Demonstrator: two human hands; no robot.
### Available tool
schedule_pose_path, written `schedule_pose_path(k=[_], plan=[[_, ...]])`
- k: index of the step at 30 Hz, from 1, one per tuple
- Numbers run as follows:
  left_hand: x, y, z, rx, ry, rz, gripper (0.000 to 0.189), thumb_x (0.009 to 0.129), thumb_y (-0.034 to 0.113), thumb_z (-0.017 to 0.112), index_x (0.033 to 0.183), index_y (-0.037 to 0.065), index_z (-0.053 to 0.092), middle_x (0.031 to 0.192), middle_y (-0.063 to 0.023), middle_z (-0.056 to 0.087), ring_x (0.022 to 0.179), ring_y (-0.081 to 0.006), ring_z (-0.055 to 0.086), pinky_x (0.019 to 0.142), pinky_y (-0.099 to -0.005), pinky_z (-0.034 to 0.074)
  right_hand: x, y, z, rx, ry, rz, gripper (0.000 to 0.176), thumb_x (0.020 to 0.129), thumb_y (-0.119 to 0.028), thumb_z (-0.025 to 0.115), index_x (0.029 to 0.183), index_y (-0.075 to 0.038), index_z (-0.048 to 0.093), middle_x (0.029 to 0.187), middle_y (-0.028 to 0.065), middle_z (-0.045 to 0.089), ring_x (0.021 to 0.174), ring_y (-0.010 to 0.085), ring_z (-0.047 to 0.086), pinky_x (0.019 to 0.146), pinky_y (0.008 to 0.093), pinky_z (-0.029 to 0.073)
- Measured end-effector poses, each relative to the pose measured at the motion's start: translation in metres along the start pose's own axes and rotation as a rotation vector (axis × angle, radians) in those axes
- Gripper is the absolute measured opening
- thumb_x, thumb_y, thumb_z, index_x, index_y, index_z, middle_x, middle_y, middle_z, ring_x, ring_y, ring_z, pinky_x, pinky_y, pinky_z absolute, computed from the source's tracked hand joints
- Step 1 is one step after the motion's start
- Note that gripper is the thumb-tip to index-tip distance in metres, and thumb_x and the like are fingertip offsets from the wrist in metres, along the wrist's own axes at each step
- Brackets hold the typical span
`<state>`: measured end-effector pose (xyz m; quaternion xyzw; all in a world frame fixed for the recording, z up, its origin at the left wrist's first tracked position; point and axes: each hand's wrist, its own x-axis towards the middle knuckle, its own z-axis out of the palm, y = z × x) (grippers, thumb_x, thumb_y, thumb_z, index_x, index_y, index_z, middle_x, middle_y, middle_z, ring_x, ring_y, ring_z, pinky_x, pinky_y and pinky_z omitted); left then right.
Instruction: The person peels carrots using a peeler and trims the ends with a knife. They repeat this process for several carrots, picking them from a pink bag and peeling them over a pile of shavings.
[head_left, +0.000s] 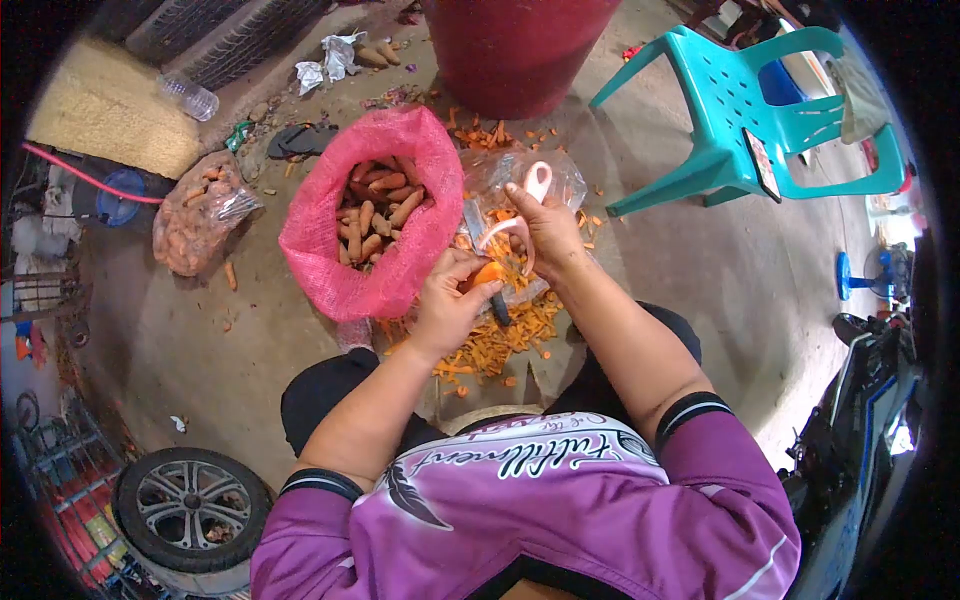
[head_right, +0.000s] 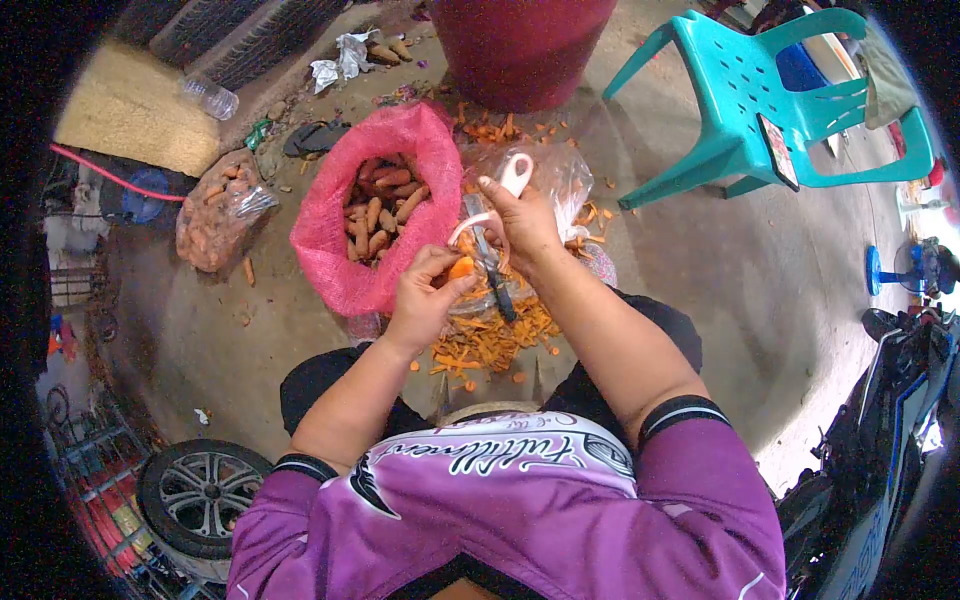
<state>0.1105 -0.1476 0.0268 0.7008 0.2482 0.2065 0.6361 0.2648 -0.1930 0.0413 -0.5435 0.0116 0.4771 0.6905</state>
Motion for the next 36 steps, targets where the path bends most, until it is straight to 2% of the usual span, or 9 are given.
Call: schedule_pose_path(k=[7,10,17,19,23,28,31,33,36], plan=[[0.003,-0.007,-0.003,0.078,-0.026,0.09,0.02,0.072,0.004,0.063,0.09,-0.001,0.058,0.083,-0.0021,0.047,0.075,-0.0097,0.046,0.066,-0.0201,0.038,0.005,0.003,-0.002,-0.007,0.017,-0.002,0.026,0.075,-0.022,0.064,0.085,-0.005,0.046,0.063,0.0037,0.049,0.047,0.0124,0.05,0.035,0.0224,0.037],[0.001,0.001,-0.006,-0.12,-0.023,-0.221,0.016,0.075,0.005,0.06,0.091,0.001,0.057,0.085,-0.0031,0.051,0.073,-0.0096,0.049,0.063,-0.021,0.042,0.019,0.005,-0.012,0.025,0.133,-0.176,0.024,0.077,-0.023,0.061,0.086,-0.007,0.047,0.06,0.0019,0.048,0.042,0.0116,0.047,0.034,0.0224,0.035],[0.017,0.001,-0.032,-0.884,0.215,-0.319,0.016,0.079,0.003,0.056,0.086,0.007,0.042,0.086,-0.008,0.056,0.075,-0.0166,0.057,0.067,-0.0261,0.047,0.012,0.011,-0.005,-0.42,0.055,-0.047,0.025,0.079,-0.021,0.058,0.087,-0.002,0.045,0.062,0.0046,0.048,0.043,0.0118,0.047,0.036,0.0227,0.037],[0.016,-0.005,-0.031,-0.817,0.157,-0.321,0.016,0.078,0.003,0.057,0.084,0.007,0.043,0.085,-0.0083,0.056,0.074,-0.0161,0.056,0.067,-0.0251,0.046,0.012,0.016,-0.006,-0.376,0.009,-0.018,0.026,0.078,-0.02,0.06,0.087,0.001,0.047,0.068,0.0058,0.054,0.05,0.0124,0.051,0.041,0.025,0.039],[0.011,-0.012,-0.022,-0.378,0.056,-0.266,0.017,0.076,0.003,0.058,0.085,0.006,0.044,0.085,-0.008,0.054,0.075,-0.015,0.055,0.067,-0.0244,0.044,0.02,0.032,-0.007,-0.483,0.073,-0.308,0.028,0.075,-0.021,0.063,0.087,0.002,0.052,0.073,0.0103,0.058,0.061,0.0174,0.056,0.054,0.0281,0.044],[0.008,-0.004,-0.01,0.078,-0.119,-0.066,0.025,0.081,0.006,0.052,0.103,0.001,0.042,0.09,-0.0035,0.049,0.081,-0.0099,0.048,0.073,-0.0232,0.04,0.012,0.032,-0.003,-0.615,0.08,-0.469,0.033,0.07,-0.022,0.067,0.086,0.004,0.053,0.076,0.015,0.061,0.07,0.0188,0.058,0.063,0.0302,0.045],[0.008,-0.004,-0.005,0.047,-0.104,0.021,0.025,0.082,0.009,0.051,0.104,0.001,0.043,0.084,-0.0045,0.05,0.078,-0.0116,0.05,0.071,-0.0246,0.041,0.016,0.035,-0.008,-0.785,0.069,-0.56,0.026,0.075,-0.014,0.063,0.089,0.003,0.049,0.07,0.0055,0.055,0.053,0.0105,0.05,0.048,0.0237,0.042],[0.009,-0.01,-0.006,0.106,-0.056,0.066,0.025,0.081,0.01,0.052,0.102,0.0,0.045,0.078,-0.0072,0.052,0.069,-0.0144,0.053,0.063,-0.0267,0.043,0.016,0.018,-0.006,-0.577,0.162,-0.518,0.025,0.075,-0.015,0.063,0.087,0.002,0.049,0.069,0.0052,0.055,0.051,0.0091,0.049,0.045,0.0223,0.04],[0.005,0.012,-0.008,-0.054,-0.162,-0.34,0.022,0.086,0.013,0.046,0.106,0.004,0.045,0.076,0.0017,0.047,0.058,-0.0058,0.045,0.051,-0.0195,0.038,0.002,-0.004,0.003,-0.246,0.135,-0.403,0.021,0.075,-0.017,0.062,0.082,-0.002,0.049,0.064,0.0023,0.052,0.046,0.0075,0.047,0.039,0.0203,0.035]])
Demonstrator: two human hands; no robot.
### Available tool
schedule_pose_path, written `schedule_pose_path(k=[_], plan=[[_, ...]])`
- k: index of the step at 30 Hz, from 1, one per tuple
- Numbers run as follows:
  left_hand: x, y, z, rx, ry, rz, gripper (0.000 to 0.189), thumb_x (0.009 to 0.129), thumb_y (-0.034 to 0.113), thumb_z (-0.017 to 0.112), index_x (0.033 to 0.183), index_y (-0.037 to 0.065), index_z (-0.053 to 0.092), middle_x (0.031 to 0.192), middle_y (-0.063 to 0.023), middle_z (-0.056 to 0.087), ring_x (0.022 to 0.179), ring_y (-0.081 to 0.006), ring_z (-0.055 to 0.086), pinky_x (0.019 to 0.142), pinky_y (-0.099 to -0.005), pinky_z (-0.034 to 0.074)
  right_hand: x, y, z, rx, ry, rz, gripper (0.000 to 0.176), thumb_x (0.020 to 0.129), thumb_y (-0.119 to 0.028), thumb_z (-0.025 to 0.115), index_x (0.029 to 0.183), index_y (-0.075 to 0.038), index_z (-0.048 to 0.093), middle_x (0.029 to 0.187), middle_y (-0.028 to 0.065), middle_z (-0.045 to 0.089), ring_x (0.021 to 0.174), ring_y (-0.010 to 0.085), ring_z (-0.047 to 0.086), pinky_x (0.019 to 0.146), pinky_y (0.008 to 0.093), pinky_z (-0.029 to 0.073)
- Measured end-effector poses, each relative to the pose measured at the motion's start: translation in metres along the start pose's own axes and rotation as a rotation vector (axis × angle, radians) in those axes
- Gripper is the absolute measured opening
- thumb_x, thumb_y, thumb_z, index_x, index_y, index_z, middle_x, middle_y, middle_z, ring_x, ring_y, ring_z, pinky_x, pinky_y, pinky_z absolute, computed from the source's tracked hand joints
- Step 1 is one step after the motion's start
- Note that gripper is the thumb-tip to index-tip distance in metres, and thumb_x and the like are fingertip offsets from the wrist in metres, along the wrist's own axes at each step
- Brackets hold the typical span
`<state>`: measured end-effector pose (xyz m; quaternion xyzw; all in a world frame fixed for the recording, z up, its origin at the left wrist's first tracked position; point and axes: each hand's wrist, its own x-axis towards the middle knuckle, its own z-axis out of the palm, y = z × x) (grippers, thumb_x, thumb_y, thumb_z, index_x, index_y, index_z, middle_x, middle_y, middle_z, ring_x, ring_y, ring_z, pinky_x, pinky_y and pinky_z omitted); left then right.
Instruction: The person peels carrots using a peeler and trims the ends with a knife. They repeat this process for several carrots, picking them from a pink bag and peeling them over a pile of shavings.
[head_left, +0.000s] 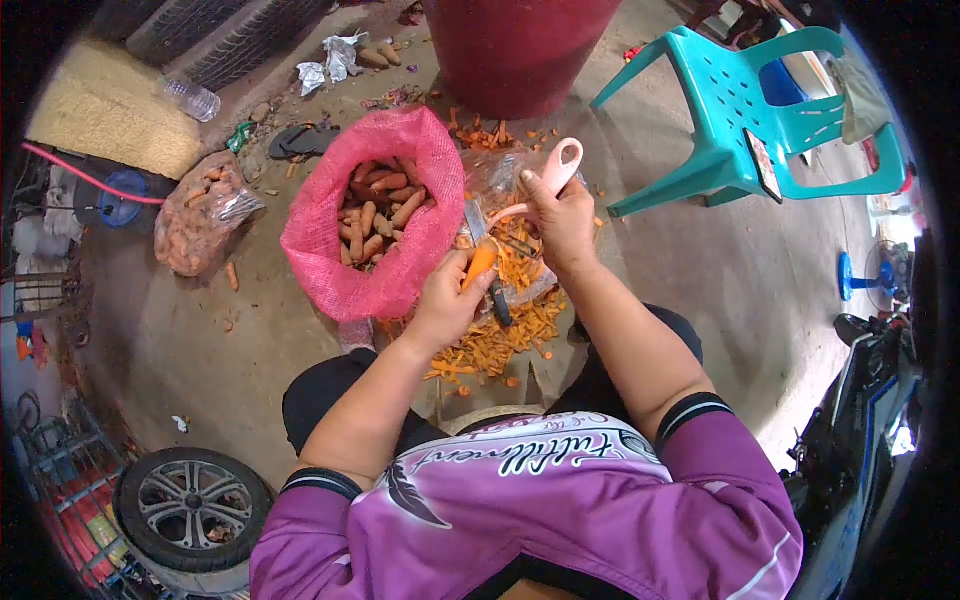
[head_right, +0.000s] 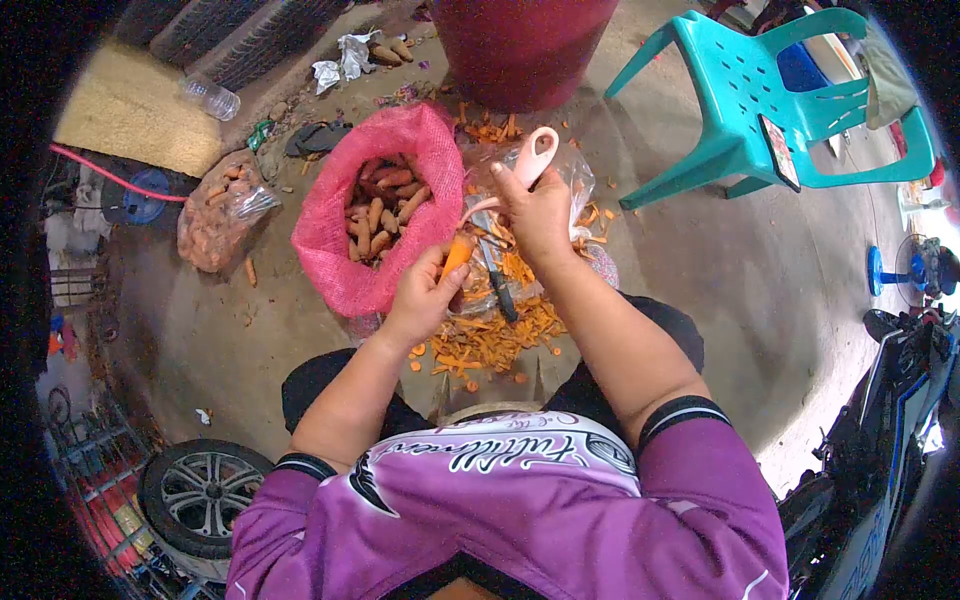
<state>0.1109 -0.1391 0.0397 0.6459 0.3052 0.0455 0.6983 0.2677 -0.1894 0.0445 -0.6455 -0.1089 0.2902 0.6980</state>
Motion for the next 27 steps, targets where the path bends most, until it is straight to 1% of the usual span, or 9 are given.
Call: schedule_pose_path(k=[3,6,8,12,15,18,21,24,27], plan=[[0.004,-0.009,0.002,-0.178,-0.03,-0.05,0.02,0.086,0.014,0.047,0.104,0.006,0.046,0.07,0.0037,0.044,0.048,-0.0046,0.039,0.042,-0.019,0.033,-0.011,0.001,0.006,0.089,-0.112,0.103,0.019,0.075,-0.017,0.061,0.079,-0.004,0.048,0.058,-0.0004,0.048,0.043,0.0083,0.045,0.037,0.0212,0.035],[0.003,-0.005,0.002,-0.438,-0.118,-0.102,0.018,0.085,0.014,0.048,0.101,0.005,0.047,0.062,0.0011,0.044,0.043,-0.0053,0.039,0.039,-0.019,0.032,0.0,0.008,0.001,0.057,-0.043,0.137,0.019,0.075,-0.018,0.06,0.078,-0.004,0.048,0.057,0.0003,0.048,0.042,0.0088,0.044,0.036,0.0214,0.035],[0.001,-0.007,0.002,-0.361,-0.136,-0.106,0.016,0.085,0.014,0.048,0.098,0.006,0.046,0.067,0.0018,0.044,0.047,-0.005,0.04,0.04,-0.0178,0.032,0.017,0.009,-0.008,0.002,0.094,0.105,0.02,0.076,-0.019,0.06,0.078,-0.004,0.047,0.057,0.0015,0.048,0.041,0.0087,0.044,0.035,0.0212,0.034],[-0.006,0.007,0.006,-0.339,-0.064,-0.164,0.015,0.083,0.013,0.051,0.095,0.006,0.045,0.07,0.0011,0.045,0.048,-0.0051,0.04,0.04,-0.0177,0.031,-0.001,-0.002,0.001,0.105,-0.046,0.111,0.02,0.075,-0.018,0.06,0.079,-0.004,0.047,0.058,0.0021,0.049,0.041,0.0087,0.044,0.035,0.0201,0.034],[-0.004,0.002,0.006,-0.222,-0.016,-0.115,0.02,0.079,0.009,0.057,0.094,0.002,0.046,0.071,-0.0035,0.049,0.058,-0.0071,0.047,0.046,-0.0214,0.04,-0.005,0.011,0.004,0.059,-0.08,0.138,0.02,0.074,-0.017,0.061,0.081,-0.003,0.048,0.063,0.0032,0.051,0.041,0.0082,0.045,0.035,0.0204,0.035],[0.001,-0.016,0.007,-0.002,0.013,0.083,0.022,0.076,0.008,0.059,0.092,0.001,0.047,0.074,-0.0057,0.052,0.065,-0.0112,0.05,0.057,-0.0252,0.042,0.014,0.01,-0.006,0.051,0.068,0.1,0.02,0.074,-0.018,0.061,0.08,-0.003,0.049,0.061,0.0037,0.052,0.041,0.0088,0.045,0.035,0.0208,0.035],[0.002,-0.02,0.009,0.12,0.129,0.134,0.022,0.073,0.008,0.061,0.088,0.0,0.047,0.076,-0.0087,0.054,0.07,-0.0151,0.052,0.065,-0.0285,0.042,-0.004,0.002,0.002,0.029,-0.057,0.147,0.018,0.074,-0.017,0.062,0.077,-0.003,0.05,0.059,0.0031,0.051,0.041,0.0091,0.045,0.035,0.0211,0.034],[0.005,-0.027,0.01,0.135,0.203,0.266,0.024,0.071,0.008,0.062,0.087,-0.001,0.047,0.077,-0.0119,0.055,0.071,-0.0174,0.054,0.064,-0.0297,0.043,-0.012,0.014,0.009,0.063,-0.105,0.154,0.019,0.073,-0.015,0.062,0.076,-0.002,0.049,0.058,0.003,0.05,0.043,0.01,0.046,0.035,0.0218,0.034],[-0.001,-0.014,0.008,0.288,0.176,0.142,0.022,0.072,0.005,0.061,0.088,0.001,0.046,0.08,-0.0059,0.055,0.073,-0.0113,0.052,0.066,-0.0248,0.042,0.002,0.011,0.003,0.037,-0.001,0.083,0.021,0.073,-0.016,0.062,0.077,0.0,0.049,0.059,0.0039,0.051,0.043,0.0104,0.047,0.035,0.0224,0.036]])
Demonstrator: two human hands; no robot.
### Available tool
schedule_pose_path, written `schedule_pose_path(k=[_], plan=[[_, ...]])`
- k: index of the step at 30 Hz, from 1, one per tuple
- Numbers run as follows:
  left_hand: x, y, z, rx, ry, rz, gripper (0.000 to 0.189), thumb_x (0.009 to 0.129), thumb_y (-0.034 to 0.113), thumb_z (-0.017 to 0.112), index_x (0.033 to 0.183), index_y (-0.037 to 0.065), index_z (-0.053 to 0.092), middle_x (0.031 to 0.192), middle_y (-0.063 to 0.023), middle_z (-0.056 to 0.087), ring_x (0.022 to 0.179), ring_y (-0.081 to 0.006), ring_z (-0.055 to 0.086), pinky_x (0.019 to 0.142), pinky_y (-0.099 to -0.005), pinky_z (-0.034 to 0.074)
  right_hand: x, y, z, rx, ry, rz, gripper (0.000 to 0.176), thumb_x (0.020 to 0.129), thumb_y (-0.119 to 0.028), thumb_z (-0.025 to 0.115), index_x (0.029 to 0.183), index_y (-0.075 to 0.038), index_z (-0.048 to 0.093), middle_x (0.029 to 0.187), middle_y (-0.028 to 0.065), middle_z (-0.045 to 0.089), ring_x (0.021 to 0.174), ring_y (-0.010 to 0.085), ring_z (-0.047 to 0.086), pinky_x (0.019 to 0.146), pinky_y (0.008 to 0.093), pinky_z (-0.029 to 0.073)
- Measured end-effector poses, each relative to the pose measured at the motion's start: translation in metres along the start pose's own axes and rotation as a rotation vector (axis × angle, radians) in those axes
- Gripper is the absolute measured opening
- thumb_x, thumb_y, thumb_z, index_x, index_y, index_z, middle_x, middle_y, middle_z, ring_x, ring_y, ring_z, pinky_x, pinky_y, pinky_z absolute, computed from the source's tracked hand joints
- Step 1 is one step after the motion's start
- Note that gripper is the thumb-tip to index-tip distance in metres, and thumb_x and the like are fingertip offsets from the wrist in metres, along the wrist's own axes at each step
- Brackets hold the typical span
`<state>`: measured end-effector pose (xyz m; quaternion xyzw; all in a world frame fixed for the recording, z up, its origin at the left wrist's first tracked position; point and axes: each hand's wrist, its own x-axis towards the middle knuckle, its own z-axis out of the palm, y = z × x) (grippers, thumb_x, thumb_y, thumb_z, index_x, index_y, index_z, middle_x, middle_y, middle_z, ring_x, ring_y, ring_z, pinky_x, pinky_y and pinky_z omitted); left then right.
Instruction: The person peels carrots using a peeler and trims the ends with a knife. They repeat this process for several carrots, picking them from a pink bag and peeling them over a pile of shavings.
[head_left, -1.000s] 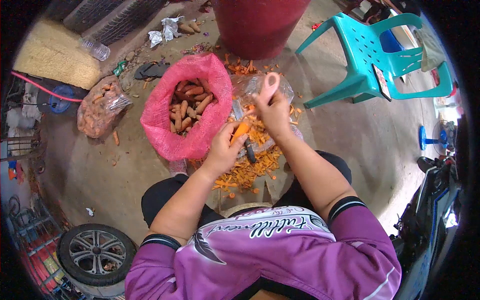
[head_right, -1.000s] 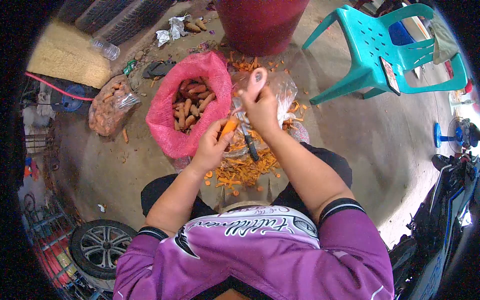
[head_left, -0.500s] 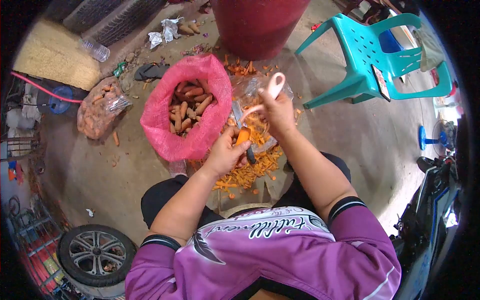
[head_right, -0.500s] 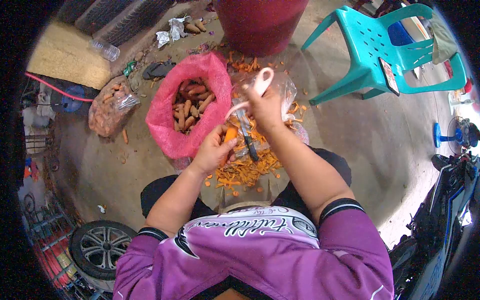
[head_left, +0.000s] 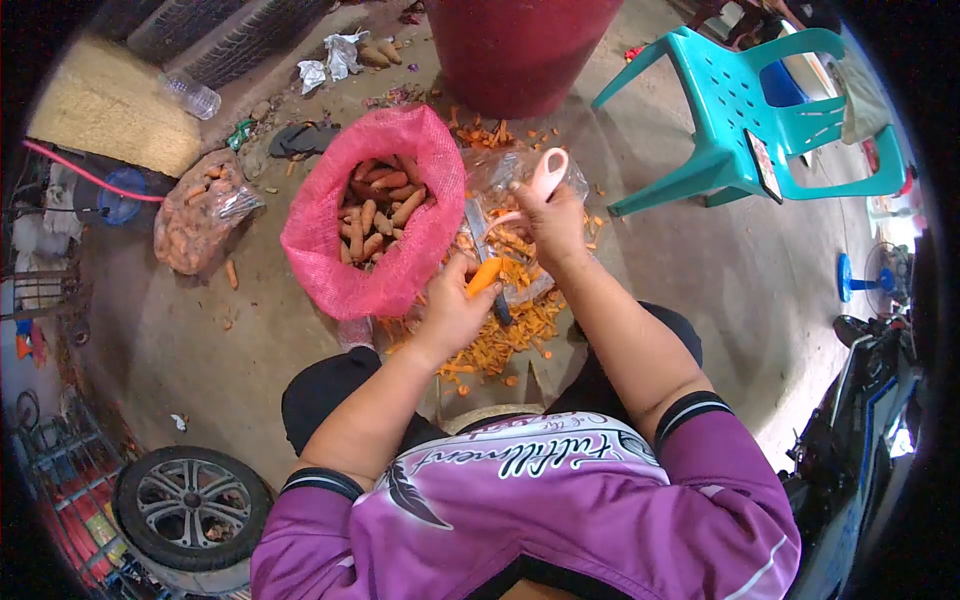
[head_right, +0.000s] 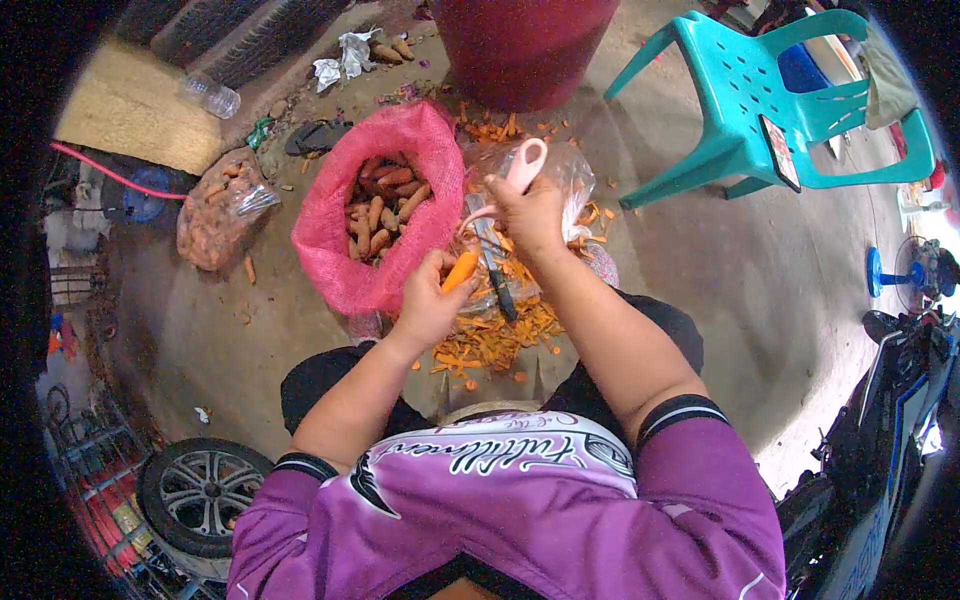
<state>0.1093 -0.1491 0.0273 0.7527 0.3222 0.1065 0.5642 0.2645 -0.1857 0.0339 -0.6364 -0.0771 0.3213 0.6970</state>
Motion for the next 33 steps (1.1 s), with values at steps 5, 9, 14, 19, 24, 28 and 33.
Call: schedule_pose_path(k=[5,9,14,19,24,28,33], plan=[[0.002,-0.003,0.004,-0.052,0.058,0.08,0.021,0.073,0.006,0.061,0.087,0.0,0.047,0.077,-0.0058,0.054,0.071,-0.0107,0.051,0.065,-0.0248,0.042,-0.004,0.004,0.002,-0.025,-0.026,0.104,0.021,0.074,-0.017,0.062,0.078,-0.001,0.049,0.061,0.0037,0.051,0.043,0.0101,0.046,0.036,0.0219,0.036],[-0.001,-0.002,0.003,-0.022,0.029,0.086,0.021,0.074,0.006,0.059,0.091,0.0,0.048,0.078,-0.0053,0.053,0.072,-0.0104,0.051,0.066,-0.0238,0.042,0.011,0.002,-0.008,0.054,0.056,0.102,0.025,0.075,-0.018,0.062,0.085,0.0,0.048,0.066,0.0056,0.054,0.044,0.0112,0.048,0.036,0.0227,0.037],[0.007,-0.004,-0.005,0.02,0.03,0.324,0.024,0.075,0.004,0.059,0.097,0.0,0.049,0.082,-0.0046,0.053,0.075,-0.0104,0.051,0.067,-0.0234,0.041,0.007,-0.015,-0.014,0.21,-0.102,0.294,0.023,0.076,-0.021,0.061,0.082,-0.004,0.048,0.057,0.0049,0.052,0.041,0.0121,0.048,0.034,0.0219,0.036],[0.004,-0.01,0.001,-0.205,-0.031,0.173,0.024,0.071,0.001,0.061,0.094,0.0,0.052,0.082,-0.0043,0.055,0.076,-0.0112,0.052,0.069,-0.0238,0.042,-0.01,-0.027,-0.007,0.222,-0.249,0.348,0.022,0.075,-0.021,0.063,0.08,-0.005,0.049,0.056,0.0041,0.052,0.041,0.0109,0.049,0.035,0.0204,0.036],[0.006,-0.004,0.006,-0.386,0.019,0.115,0.023,0.066,0.002,0.066,0.085,0.0,0.054,0.074,-0.0046,0.058,0.07,-0.0114,0.053,0.066,-0.0248,0.043,-0.02,-0.022,0.002,0.113,-0.263,0.241,0.019,0.074,-0.015,0.062,0.079,-0.003,0.05,0.061,0.0039,0.053,0.043,0.0101,0.05,0.035,0.0203,0.037],[0.003,-0.007,0.002,-0.234,-0.049,0.036,0.023,0.066,-0.002,0.065,0.085,0.001,0.054,0.08,-0.0031,0.057,0.075,-0.009,0.053,0.069,-0.0232,0.043,0.007,-0.002,-0.012,0.055,-0.061,0.129,0.019,0.074,-0.014,0.062,0.079,-0.002,0.048,0.059,0.0042,0.051,0.042,0.0098,0.047,0.034,0.022,0.035],[0.003,-0.005,-0.001,-0.131,-0.015,0.026,0.022,0.065,-0.001,0.066,0.083,0.002,0.055,0.077,-0.0021,0.057,0.073,-0.009,0.053,0.068,-0.0226,0.043,-0.01,-0.015,-0.002,-0.002,-0.162,0.226,0.019,0.073,-0.014,0.062,0.077,-0.001,0.049,0.057,0.0038,0.05,0.043,0.0101,0.048,0.035,0.0226,0.035]])
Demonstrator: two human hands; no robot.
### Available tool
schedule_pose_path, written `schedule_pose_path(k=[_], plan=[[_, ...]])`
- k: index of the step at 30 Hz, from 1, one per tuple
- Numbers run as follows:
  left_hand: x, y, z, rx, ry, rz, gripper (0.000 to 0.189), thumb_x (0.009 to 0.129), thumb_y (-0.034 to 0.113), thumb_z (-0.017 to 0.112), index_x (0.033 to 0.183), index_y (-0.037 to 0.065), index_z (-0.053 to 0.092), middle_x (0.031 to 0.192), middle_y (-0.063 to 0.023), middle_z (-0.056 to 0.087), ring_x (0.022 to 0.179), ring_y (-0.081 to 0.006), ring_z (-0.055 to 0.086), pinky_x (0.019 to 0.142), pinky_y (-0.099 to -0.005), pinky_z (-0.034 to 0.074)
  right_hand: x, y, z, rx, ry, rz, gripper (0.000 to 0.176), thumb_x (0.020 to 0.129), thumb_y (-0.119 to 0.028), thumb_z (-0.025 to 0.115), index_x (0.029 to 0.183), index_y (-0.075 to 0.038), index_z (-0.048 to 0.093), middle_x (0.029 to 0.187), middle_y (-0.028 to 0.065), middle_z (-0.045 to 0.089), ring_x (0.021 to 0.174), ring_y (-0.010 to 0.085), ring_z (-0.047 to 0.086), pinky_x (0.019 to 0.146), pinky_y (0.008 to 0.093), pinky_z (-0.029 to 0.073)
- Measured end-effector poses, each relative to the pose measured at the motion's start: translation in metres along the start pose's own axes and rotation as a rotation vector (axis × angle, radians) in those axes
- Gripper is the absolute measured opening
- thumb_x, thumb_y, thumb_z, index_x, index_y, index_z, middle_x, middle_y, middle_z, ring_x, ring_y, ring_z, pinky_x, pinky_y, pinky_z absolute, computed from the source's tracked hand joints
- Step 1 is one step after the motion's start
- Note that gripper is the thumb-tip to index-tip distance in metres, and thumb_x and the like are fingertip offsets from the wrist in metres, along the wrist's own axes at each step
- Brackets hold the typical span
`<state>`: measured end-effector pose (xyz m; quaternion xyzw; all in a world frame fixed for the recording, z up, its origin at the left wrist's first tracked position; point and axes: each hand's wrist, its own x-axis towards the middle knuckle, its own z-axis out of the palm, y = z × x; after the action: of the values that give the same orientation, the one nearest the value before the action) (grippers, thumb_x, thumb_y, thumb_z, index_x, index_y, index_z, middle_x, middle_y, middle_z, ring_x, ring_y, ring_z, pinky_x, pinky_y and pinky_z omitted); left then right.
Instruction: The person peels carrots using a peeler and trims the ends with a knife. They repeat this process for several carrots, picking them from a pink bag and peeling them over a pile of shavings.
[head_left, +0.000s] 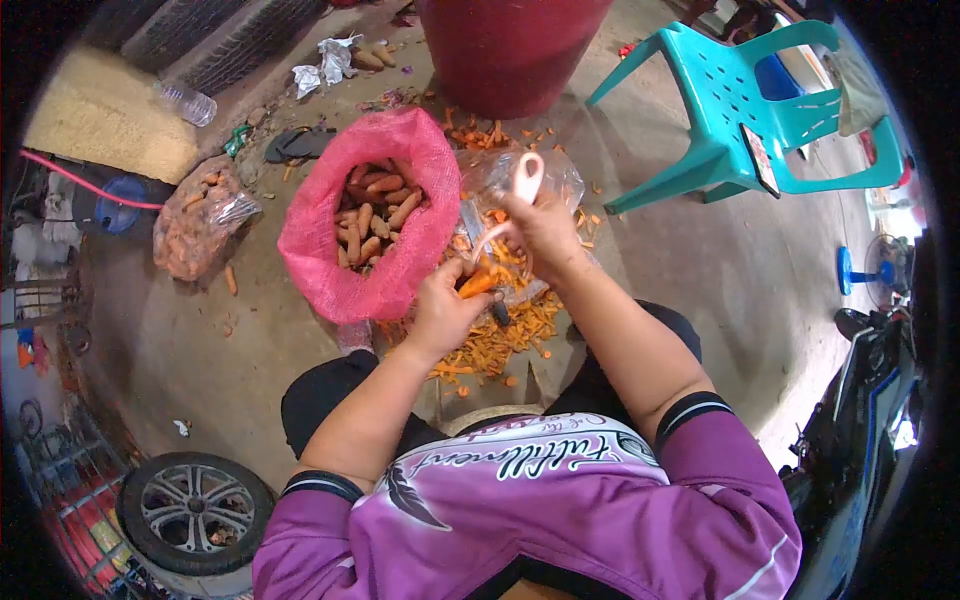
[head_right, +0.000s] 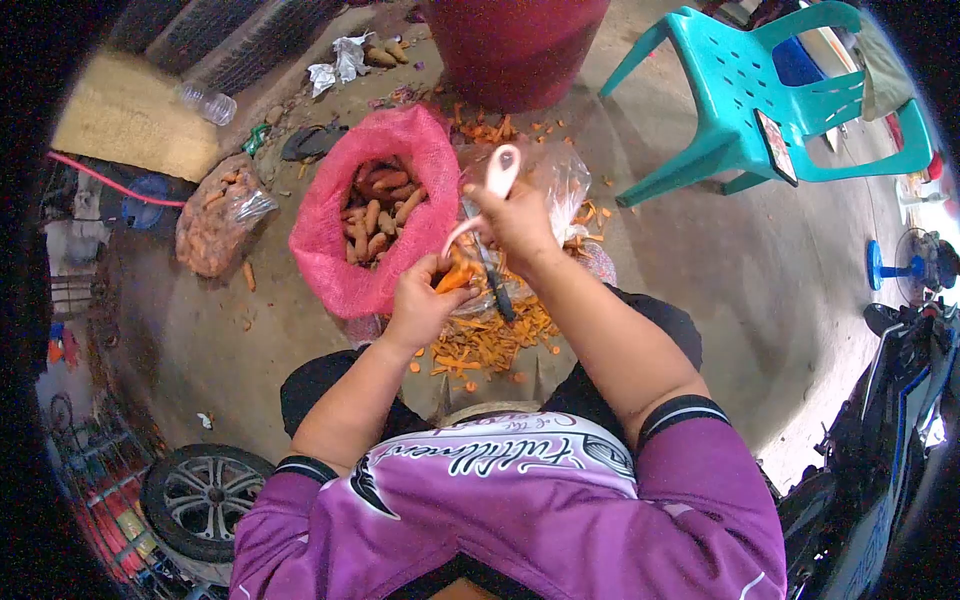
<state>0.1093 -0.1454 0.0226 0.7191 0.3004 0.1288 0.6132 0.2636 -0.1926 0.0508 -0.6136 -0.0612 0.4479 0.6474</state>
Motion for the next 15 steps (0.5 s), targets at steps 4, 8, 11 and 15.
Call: schedule_pose_path(k=[4,8,11,15], plan=[[-0.002,0.0,0.001,-0.029,0.008,0.005,0.022,0.065,0.001,0.067,0.083,0.002,0.055,0.074,-0.0009,0.056,0.07,-0.0085,0.052,0.066,-0.0218,0.042,0.009,0.011,-0.004,-0.085,0.108,-0.019,0.023,0.071,-0.015,0.064,0.081,0.001,0.052,0.062,0.0057,0.054,0.044,0.01,0.049,0.036,0.0222,0.037],[0.0,0.006,-0.001,-0.03,-0.004,-0.03,0.02,0.069,0.005,0.065,0.086,0.001,0.055,0.073,0.0001,0.055,0.068,-0.0076,0.05,0.064,-0.0213,0.041,0.027,0.008,-0.027,0.049,0.229,-0.123,0.022,0.073,-0.016,0.061,0.078,0.001,0.048,0.059,0.0051,0.051,0.041,0.0116,0.048,0.034,0.0239,0.036],[0.025,0.017,-0.009,-0.125,-0.024,-0.17,0.022,0.073,0.009,0.063,0.092,0.001,0.055,0.076,0.0001,0.055,0.069,-0.0068,0.05,0.063,-0.0216,0.041,0.014,-0.004,-0.028,0.059,0.168,-0.136,0.023,0.074,-0.017,0.061,0.079,0.001,0.047,0.058,0.0053,0.05,0.04,0.0119,0.047,0.033,0.0235,0.036],[0.129,0.106,-0.047,-0.243,-0.039,-0.093,0.015,0.078,0.014,0.055,0.089,0.004,0.053,0.08,-0.0044,0.055,0.069,-0.0136,0.052,0.062,-0.0285,0.043,0.013,-0.003,-0.037,0.067,0.206,-0.119,0.024,0.074,-0.017,0.061,0.079,0.001,0.047,0.057,0.0059,0.051,0.037,0.0119,0.047,0.031,0.0224,0.034]])
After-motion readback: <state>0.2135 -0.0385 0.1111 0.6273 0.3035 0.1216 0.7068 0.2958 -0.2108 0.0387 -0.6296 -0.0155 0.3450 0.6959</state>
